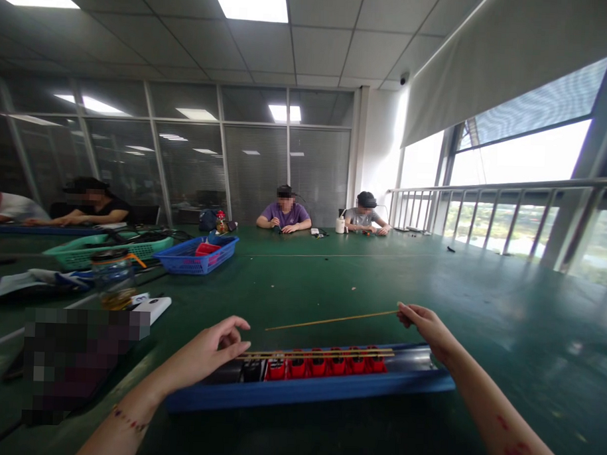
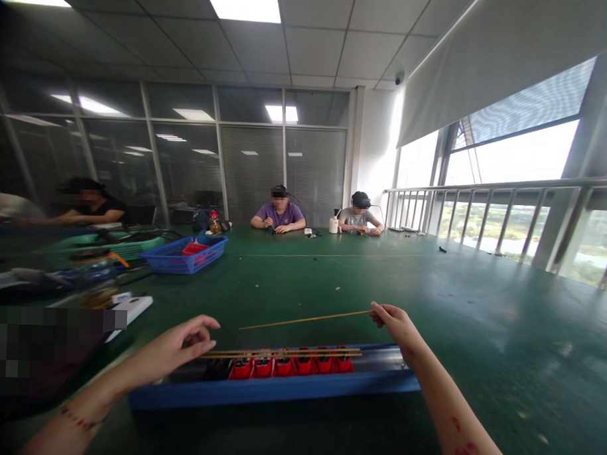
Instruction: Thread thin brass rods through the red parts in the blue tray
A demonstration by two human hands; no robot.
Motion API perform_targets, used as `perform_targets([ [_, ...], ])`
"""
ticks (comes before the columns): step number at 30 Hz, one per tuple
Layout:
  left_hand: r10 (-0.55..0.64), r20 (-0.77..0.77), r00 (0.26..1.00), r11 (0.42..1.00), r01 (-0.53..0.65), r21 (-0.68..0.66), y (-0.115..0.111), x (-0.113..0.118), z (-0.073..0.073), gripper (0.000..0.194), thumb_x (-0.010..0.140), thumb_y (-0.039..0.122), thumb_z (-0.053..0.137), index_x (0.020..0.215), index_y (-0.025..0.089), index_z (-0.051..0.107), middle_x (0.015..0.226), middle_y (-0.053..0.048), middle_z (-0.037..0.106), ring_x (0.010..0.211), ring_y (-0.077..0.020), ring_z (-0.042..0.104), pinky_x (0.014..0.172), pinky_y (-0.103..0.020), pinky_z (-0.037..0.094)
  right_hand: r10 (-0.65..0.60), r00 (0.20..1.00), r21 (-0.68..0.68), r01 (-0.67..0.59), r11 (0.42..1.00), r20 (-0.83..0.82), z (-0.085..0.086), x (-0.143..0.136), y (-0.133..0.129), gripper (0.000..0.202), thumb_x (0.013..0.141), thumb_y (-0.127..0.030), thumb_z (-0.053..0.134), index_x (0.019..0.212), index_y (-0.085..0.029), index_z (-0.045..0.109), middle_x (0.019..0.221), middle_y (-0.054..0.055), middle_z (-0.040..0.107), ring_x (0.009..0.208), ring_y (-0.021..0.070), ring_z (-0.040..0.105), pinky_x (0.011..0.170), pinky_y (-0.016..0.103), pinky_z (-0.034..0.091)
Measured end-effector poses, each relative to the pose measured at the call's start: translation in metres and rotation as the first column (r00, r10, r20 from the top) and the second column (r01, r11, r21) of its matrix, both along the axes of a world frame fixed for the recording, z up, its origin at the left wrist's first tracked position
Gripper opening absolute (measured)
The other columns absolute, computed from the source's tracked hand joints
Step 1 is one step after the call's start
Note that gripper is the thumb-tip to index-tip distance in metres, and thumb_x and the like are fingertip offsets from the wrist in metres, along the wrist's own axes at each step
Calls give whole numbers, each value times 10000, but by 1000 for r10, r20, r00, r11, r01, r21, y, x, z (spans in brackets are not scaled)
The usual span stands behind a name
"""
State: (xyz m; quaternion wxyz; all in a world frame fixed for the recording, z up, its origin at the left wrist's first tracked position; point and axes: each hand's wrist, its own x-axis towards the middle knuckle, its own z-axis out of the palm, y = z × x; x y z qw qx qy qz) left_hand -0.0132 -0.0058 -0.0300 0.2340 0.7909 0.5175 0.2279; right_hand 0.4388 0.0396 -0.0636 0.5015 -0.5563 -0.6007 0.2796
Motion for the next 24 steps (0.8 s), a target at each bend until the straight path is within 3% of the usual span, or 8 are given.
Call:
perform_targets([
  [7, -26, -109, 994, 999, 24, -22, -4, -2, 12, 367, 754, 520, 464, 824, 201, 631, 801, -2, 639, 760, -164, 564, 671, -211, 415, 74, 953, -8, -75, 997, 294, -6, -14, 24, 484, 725, -592, 472, 691, -143, 649, 611, 21, 613, 584, 147, 535, 563, 243, 418],
  [10, -50, -145, 988, 998, 45, -39, -4, -3, 14, 346, 759, 500, 468, 828, 217, 655, 829, 4, 656, 783, -166, 577, 687, -211, 411, 161, 850, -33, -168, 985, 502, -4, -17, 27, 422, 718, -545, 511, 685, -152, 662, 575, 1, 609, 553, 136, 534, 520, 224, 395],
  [14, -86, -190, 978, 996, 78, -49, -2, -3, 18, 312, 781, 468, 458, 825, 239, 666, 840, 12, 666, 789, -164, 588, 687, -209, 405, 213, 648, -77, -231, 970, 731, -4, -20, 35, 289, 713, -431, 558, 730, -170, 680, 658, 26, 665, 611, 155, 584, 549, 222, 411],
  [18, -123, -221, 968, 992, 117, -36, 0, 0, 25, 257, 776, 412, 477, 797, 247, 672, 822, 17, 666, 781, -163, 590, 685, -207, 395, 279, 558, -140, -278, 950, 782, -7, -27, 48, 128, 658, -256, 600, 717, -194, 697, 681, 22, 689, 639, 161, 613, 573, 209, 426],
  [24, -159, -245, 956, 986, 142, -86, 1, 1, 30, 279, 767, 419, 465, 809, 237, 671, 826, 5, 658, 786, -175, 584, 691, -220, 392, 263, 507, -139, -269, 953, 821, -16, -40, 52, 211, 682, -145, 514, 765, -209, 697, 745, 23, 698, 693, 163, 624, 616, 206, 434],
])
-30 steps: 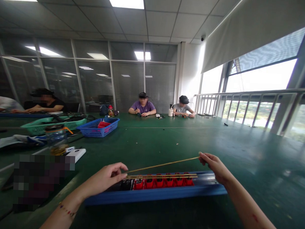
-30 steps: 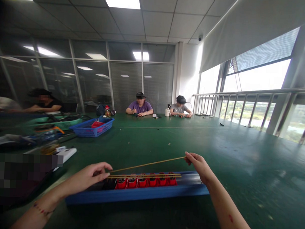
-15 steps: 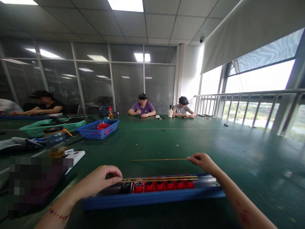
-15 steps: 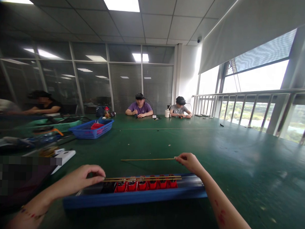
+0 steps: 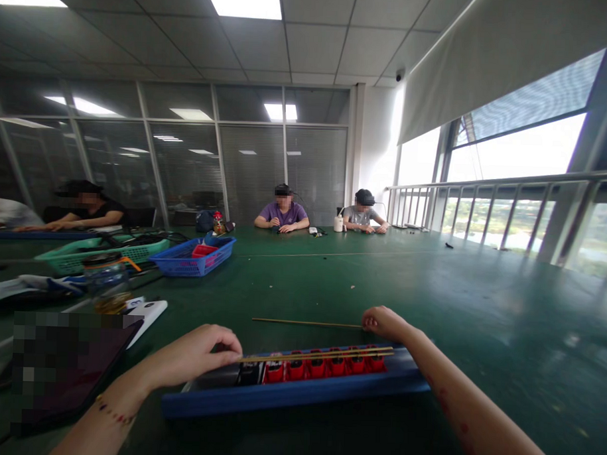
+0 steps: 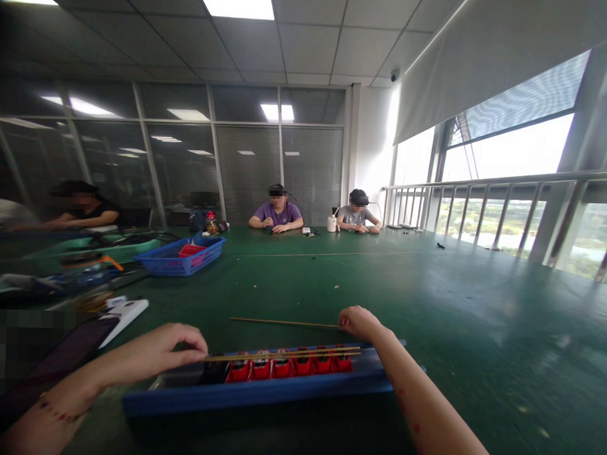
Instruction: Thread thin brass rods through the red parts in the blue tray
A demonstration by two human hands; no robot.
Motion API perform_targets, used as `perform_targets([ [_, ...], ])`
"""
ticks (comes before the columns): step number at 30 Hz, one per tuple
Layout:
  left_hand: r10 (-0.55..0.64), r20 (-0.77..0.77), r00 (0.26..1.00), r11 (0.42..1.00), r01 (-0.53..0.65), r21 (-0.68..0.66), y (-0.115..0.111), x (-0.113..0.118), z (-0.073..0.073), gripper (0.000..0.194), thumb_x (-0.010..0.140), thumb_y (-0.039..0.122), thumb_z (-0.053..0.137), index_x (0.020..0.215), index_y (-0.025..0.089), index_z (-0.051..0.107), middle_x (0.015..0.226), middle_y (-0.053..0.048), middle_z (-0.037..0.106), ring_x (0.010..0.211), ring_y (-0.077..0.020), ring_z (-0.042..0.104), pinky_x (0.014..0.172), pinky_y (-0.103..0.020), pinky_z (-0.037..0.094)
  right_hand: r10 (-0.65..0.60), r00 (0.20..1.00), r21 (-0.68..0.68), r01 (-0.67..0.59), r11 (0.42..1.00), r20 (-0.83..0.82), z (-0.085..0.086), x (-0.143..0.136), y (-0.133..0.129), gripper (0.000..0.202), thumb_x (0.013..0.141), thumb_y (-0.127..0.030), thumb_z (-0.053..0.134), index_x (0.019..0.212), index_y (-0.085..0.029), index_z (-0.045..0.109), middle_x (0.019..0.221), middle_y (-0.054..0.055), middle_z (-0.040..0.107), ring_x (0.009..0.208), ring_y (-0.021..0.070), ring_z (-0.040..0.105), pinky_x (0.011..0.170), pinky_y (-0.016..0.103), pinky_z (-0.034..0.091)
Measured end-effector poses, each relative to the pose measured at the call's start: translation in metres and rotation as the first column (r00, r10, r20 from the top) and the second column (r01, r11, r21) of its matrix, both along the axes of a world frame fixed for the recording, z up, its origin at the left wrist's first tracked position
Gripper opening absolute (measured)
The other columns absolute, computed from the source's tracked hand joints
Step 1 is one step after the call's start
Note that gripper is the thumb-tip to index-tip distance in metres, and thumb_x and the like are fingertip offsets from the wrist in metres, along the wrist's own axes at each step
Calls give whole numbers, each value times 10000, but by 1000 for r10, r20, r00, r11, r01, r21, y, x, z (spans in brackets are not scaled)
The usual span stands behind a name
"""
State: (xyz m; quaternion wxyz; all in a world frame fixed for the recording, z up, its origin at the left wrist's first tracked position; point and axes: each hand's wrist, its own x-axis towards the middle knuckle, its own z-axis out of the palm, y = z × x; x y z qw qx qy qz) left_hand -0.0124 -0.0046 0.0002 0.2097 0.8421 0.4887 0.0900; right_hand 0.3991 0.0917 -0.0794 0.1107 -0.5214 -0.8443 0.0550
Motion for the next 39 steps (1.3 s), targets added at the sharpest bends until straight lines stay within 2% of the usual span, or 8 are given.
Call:
perform_targets([
  [7, -26, -19, 999, 998, 25, -50, 6, 0, 3, 307, 741, 456, 481, 789, 213, 662, 810, -4, 645, 764, -169, 569, 670, -208, 393, -10, 999, 54, 8, 999, 42, 1, -3, -5, 349, 717, -84, 417, 870, -240, 689, 895, 18, 691, 849, 184, 608, 733, 241, 421],
  [12, -19, -1, 1000, 998, 19, 62, 8, 0, 10, 303, 755, 457, 475, 750, 214, 656, 791, -3, 619, 737, -154, 555, 672, -201, 385, -19, 999, 53, 16, 998, 47, 3, -5, -8, 347, 710, -91, 423, 868, -243, 691, 869, 18, 690, 796, 172, 612, 699, 228, 426],
  [17, 45, 46, 998, 981, -53, 187, 24, -7, 10, 312, 754, 471, 484, 786, 211, 653, 806, -7, 601, 722, -152, 544, 673, -215, 388, -23, 999, 46, 22, 999, 31, 1, -4, -6, 335, 703, -91, 445, 879, -233, 691, 870, 28, 691, 813, 179, 613, 693, 225, 430],
  [22, 62, 34, 997, 979, -68, 192, 52, -7, -7, 327, 743, 465, 481, 789, 199, 666, 822, -19, 612, 723, -161, 559, 664, -224, 393, -35, 999, 46, 34, 998, 17, -2, -4, -2, 338, 711, -78, 431, 867, -227, 691, 865, 29, 691, 804, 169, 610, 700, 222, 432],
  [28, 48, -46, 998, 989, -41, 145, 86, 0, -41, 307, 721, 433, 496, 772, 180, 661, 774, -31, 659, 706, -173, 594, 619, -220, 401, -26, 999, 49, 25, 998, 27, -6, -3, -1, 350, 720, -81, 415, 891, -230, 682, 893, 24, 678, 800, 159, 604, 698, 221, 433],
  [32, 50, -85, 995, 992, -40, 116, 103, 7, -59, 251, 683, 392, 537, 742, 175, 650, 703, -31, 673, 650, -171, 602, 572, -218, 401, -35, 998, 62, 33, 998, 44, -6, -3, -2, 292, 754, -163, 442, 917, -245, 671, 912, 37, 657, 823, 181, 596, 703, 251, 434],
  [36, 48, -110, 993, 992, -34, 125, 110, 16, -63, 209, 678, 348, 537, 730, 178, 647, 705, -35, 675, 654, -169, 597, 582, -223, 398, -10, 998, 64, 7, 998, 58, -3, -5, -5, 250, 745, -299, 528, 957, -268, 655, 935, 32, 641, 851, 190, 584, 725, 253, 429],
  [39, 33, -108, 994, 991, -18, 134, 105, 23, -54, 230, 704, 352, 514, 764, 175, 647, 746, -40, 675, 681, -166, 596, 609, -222, 398, 3, 998, 63, -7, 998, 65, 0, -7, -7, 243, 758, -248, 511, 948, -264, 661, 938, 29, 646, 856, 178, 584, 743, 237, 422],
])
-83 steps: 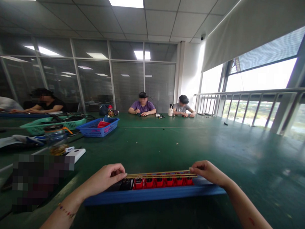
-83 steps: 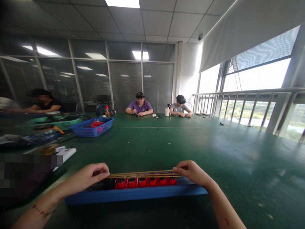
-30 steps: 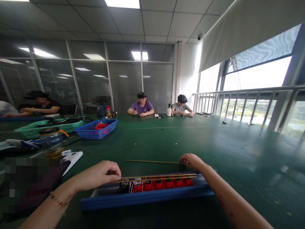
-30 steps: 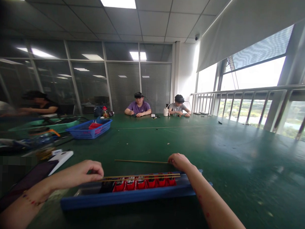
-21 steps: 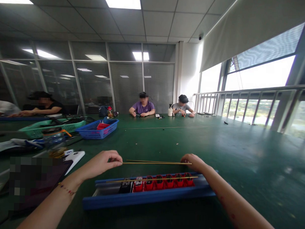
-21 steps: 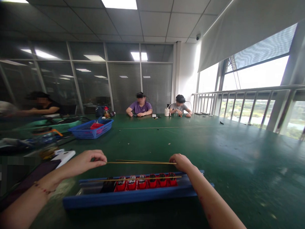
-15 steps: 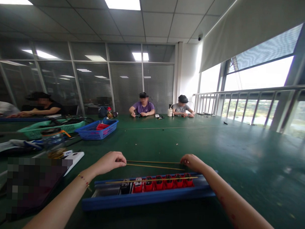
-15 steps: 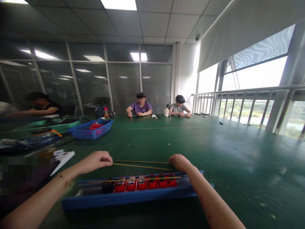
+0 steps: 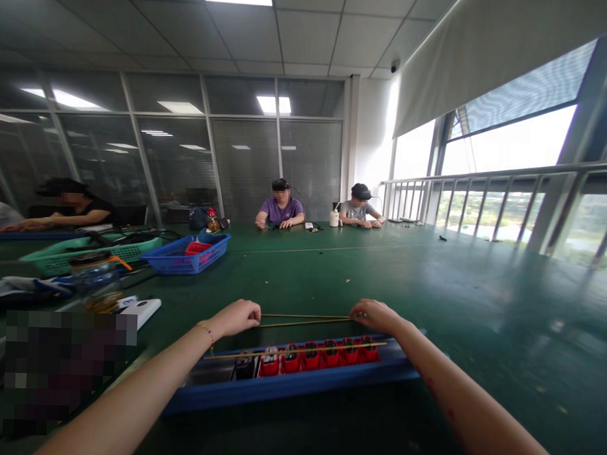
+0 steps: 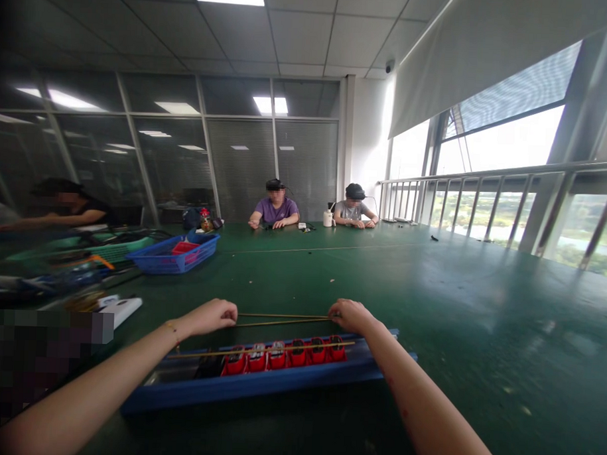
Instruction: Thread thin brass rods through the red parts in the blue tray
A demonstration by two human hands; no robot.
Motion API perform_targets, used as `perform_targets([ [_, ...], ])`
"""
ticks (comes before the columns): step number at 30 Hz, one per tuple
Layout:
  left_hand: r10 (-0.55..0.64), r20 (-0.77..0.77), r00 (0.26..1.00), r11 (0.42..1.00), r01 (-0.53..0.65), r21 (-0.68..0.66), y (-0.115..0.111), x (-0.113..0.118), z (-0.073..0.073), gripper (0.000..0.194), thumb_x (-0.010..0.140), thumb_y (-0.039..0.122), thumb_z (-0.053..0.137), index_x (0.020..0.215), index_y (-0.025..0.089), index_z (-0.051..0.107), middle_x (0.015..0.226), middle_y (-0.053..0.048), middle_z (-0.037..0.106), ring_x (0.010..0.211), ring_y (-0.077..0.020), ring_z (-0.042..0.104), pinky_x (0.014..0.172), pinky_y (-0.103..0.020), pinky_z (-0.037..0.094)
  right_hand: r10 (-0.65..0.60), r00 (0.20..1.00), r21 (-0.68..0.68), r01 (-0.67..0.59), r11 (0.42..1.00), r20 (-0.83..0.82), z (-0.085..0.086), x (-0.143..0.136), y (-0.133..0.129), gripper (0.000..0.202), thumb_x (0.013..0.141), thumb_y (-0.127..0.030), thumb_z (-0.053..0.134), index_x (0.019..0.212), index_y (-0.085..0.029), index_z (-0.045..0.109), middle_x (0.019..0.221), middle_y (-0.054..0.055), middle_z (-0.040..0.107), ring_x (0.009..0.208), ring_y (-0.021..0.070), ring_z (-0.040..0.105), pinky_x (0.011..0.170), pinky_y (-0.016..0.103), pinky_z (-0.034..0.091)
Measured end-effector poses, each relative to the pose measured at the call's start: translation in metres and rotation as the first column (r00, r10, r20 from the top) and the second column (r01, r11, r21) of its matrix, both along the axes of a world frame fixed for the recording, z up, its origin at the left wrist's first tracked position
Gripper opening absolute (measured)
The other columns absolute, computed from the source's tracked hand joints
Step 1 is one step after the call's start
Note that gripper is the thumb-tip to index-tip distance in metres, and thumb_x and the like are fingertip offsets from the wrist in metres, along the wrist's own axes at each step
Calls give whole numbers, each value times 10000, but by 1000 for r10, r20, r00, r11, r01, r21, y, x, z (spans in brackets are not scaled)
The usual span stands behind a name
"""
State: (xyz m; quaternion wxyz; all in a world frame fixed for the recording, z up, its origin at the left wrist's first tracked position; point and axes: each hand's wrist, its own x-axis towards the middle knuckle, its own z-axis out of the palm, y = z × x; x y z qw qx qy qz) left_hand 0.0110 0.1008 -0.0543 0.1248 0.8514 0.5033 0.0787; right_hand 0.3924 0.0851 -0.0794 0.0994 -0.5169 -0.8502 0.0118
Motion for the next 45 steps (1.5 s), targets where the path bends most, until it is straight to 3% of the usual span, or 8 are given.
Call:
perform_targets([
  [4, -36, 18, 999, 999, 36, 8, -27, 9, 25, 300, 765, 418, 456, 830, 187, 637, 826, -36, 667, 734, -164, 592, 631, -212, 390, -6, 1000, -2, 6, 1000, 12, 1, -2, 1, 288, 744, -135, 462, 905, -238, 678, 897, 32, 664, 817, 166, 596, 728, 222, 421],
  [9, -110, -44, 993, 993, 108, -48, -84, 7, 57, 298, 773, 463, 460, 842, 235, 638, 813, -2, 652, 724, -160, 578, 607, -206, 365, -24, 999, 1, 24, 1000, 26, 0, -2, 2, 311, 739, -114, 433, 888, -220, 685, 876, 38, 673, 782, 169, 602, 687, 225, 423],
  [12, -50, -80, 996, 998, 47, -37, -109, 2, 63, 257, 793, 403, 440, 847, 242, 632, 802, 1, 651, 762, -164, 575, 621, -203, 358, -32, 999, 5, 32, 999, 33, -1, -2, 3, 308, 739, -117, 435, 884, -223, 685, 879, 38, 675, 785, 173, 603, 683, 227, 422],
  [16, 2, -56, 998, 1000, -2, 10, -122, -5, 62, 269, 825, 390, 387, 892, 265, 615, 830, 21, 653, 764, -147, 579, 629, -193, 357, -40, 999, 10, 40, 999, 36, -2, -1, 4, 310, 739, -111, 433, 880, -227, 683, 894, 36, 673, 803, 173, 603, 697, 226, 422],
  [24, -20, -85, 996, 997, 27, 79, -121, -8, 50, 167, 807, 302, 451, 829, 258, 611, 795, 29, 627, 734, -128, 571, 638, -190, 357, -35, 999, 14, 35, 999, 38, -3, 0, 4, 303, 739, -117, 435, 889, -222, 676, 880, 42, 669, 774, 173, 604, 675, 228, 424],
  [28, -79, -90, 993, 986, 91, 143, -116, -7, 60, 230, 842, 285, 391, 801, 251, 615, 832, 18, 606, 758, -123, 561, 670, -191, 359, -32, 999, 15, 31, 999, 30, -5, 1, 6, 318, 725, -103, 430, 887, -220, 678, 882, 42, 671, 795, 178, 607, 697, 232, 426],
  [33, -27, -70, 997, 976, 42, 216, -94, -14, 70, 199, 808, 334, 450, 790, 234, 621, 825, 11, 599, 735, -134, 558, 664, -202, 371, -23, 1000, 11, 23, 1000, 13, -9, 3, 9, 332, 726, -95, 419, 901, -210, 676, 911, 43, 678, 840, 178, 608, 754, 236, 430],
  [45, 21, -20, 1000, 999, -21, 37, -37, -39, 13, 242, 763, 372, 470, 808, 213, 648, 838, -5, 633, 738, -150, 590, 640, -205, 412, -37, 999, 20, 37, 999, -20, -11, 5, 11, 342, 787, -130, 377, 988, -191, 646, 995, 60, 663, 916, 192, 597, 808, 262, 431],
])
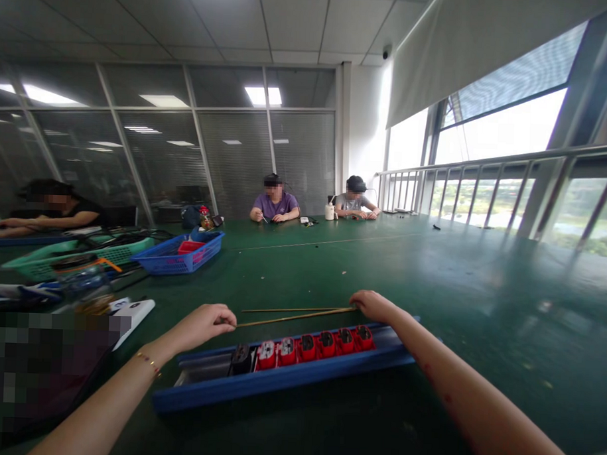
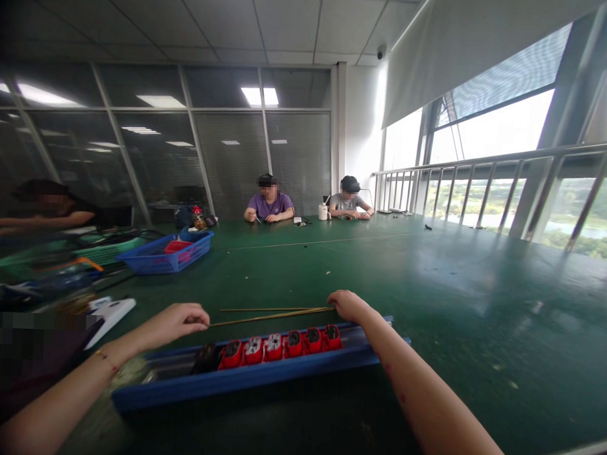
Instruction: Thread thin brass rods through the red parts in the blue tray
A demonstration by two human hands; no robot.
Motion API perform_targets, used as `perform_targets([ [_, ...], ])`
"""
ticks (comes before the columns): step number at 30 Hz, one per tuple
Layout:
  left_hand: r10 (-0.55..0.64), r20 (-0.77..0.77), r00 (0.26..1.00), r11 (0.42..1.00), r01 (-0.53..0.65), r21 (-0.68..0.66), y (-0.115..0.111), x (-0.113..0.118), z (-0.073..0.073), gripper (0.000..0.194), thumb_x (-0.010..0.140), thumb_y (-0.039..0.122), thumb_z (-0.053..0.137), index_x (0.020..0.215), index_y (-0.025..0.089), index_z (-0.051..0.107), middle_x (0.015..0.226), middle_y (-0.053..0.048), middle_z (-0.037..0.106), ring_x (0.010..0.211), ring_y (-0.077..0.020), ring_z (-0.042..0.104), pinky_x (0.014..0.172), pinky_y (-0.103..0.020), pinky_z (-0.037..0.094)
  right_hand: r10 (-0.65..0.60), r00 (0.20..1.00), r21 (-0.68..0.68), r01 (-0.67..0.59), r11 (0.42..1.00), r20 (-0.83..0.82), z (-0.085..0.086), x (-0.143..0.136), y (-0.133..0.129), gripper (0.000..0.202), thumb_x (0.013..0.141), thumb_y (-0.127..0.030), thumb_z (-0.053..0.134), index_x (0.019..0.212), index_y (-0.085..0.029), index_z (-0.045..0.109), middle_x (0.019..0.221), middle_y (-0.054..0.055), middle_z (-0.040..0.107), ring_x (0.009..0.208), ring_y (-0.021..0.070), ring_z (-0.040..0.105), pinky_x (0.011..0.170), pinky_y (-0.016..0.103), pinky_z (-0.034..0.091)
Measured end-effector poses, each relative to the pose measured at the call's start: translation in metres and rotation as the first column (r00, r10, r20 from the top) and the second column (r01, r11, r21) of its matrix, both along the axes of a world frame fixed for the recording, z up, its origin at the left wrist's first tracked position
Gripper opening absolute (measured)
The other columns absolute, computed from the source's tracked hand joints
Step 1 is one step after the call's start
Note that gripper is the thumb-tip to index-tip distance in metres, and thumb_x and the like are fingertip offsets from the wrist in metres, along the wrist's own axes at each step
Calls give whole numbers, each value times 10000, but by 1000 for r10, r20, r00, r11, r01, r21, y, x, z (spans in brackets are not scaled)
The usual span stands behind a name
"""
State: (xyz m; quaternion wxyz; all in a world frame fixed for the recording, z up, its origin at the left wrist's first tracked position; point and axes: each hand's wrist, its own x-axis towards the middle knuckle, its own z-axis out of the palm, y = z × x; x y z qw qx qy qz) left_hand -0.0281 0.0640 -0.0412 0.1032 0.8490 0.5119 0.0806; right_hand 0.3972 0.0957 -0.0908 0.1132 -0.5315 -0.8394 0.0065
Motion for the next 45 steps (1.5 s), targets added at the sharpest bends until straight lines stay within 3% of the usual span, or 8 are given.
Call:
perform_targets([
  [5, -44, -116, 992, 999, 42, -16, 8, 10, -6, 192, 745, 315, 491, 770, 222, 657, 807, 4, 658, 733, -146, 602, 646, -197, 415, 19, 1000, 5, -19, 1000, 6, 2, -2, -2, 330, 825, -181, 368, 1047, -177, 613, 1025, 76, 646, 940, 190, 584, 815, 259, 422],
  [12, 6, -227, 974, 999, 3, 40, 31, 36, -15, 199, 698, 274, 570, 885, 221, 612, 813, -24, 651, 726, -176, 605, 622, -232, 420, 75, 996, -7, -75, 997, 55, 8, -4, -10, 395, 744, -490, 527, 1041, -247, 621, 985, 67, 627, 896, 224, 584, 739, 276, 441],
  [19, -11, -335, 942, 992, 51, 112, 40, 49, -15, 280, 695, 205, 567, 975, 208, 583, 1045, -80, 581, 980, -228, 541, 818, -299, 394, 83, 994, -10, -82, 997, 71, 12, -5, -12, 240, 782, -302, 511, 975, -262, 649, 962, 33, 640, 862, 181, 591, 738, 236, 425],
  [27, -22, -398, 917, 995, 58, 80, 39, 60, -13, 209, 626, 72, 512, 765, 205, 595, 855, -55, 635, 802, -211, 592, 675, -286, 419, 57, 994, -20, -56, 998, 97, 11, -10, -8, 252, 734, -128, 467, 843, -227, 671, 854, 24, 678, 789, 173, 607, 666, 218, 410],
  [33, -29, -343, 939, 996, 55, 65, 33, 58, -13, 159, 581, 106, 518, 695, 209, 563, 790, -29, 621, 745, -212, 574, 640, -290, 399, 66, 995, -34, -63, 997, 74, 8, -8, -7, 226, 731, -125, 472, 871, -199, 634, 871, 49, 656, 792, 172, 597, 661, 216, 403],
  [38, -46, -210, 977, 999, 48, 3, 24, 57, -12, 118, 695, 215, 476, 783, 201, 553, 733, -9, 622, 665, -165, 562, 561, -228, 368, 70, 998, -58, -69, 996, 6, 3, -6, -4, 175, 730, -136, 494, 852, -185, 609, 876, 58, 631, 810, 174, 579, 681, 228, 406],
  [41, -69, -116, 991, 997, 65, -38, 16, 63, -11, 228, 786, 340, 411, 882, 194, 558, 699, 2, 619, 624, -147, 551, 527, -209, 342, 69, 996, -76, -73, 994, -54, -1, -2, -2, 135, 723, -147, 523, 831, -173, 599, 851, 59, 618, 782, 173, 568, 667, 238, 411],
  [45, -91, -21, 996, 994, 89, -59, 2, 66, -4, 399, 838, 456, 316, 875, 183, 604, 731, -9, 629, 650, -150, 553, 539, -209, 332, 89, 982, -96, -106, 990, -168, 3, 2, -4, 97, 733, -209, 556, 814, -157, 572, 803, 39, 601, 716, 151, 547, 637, 237, 422],
])
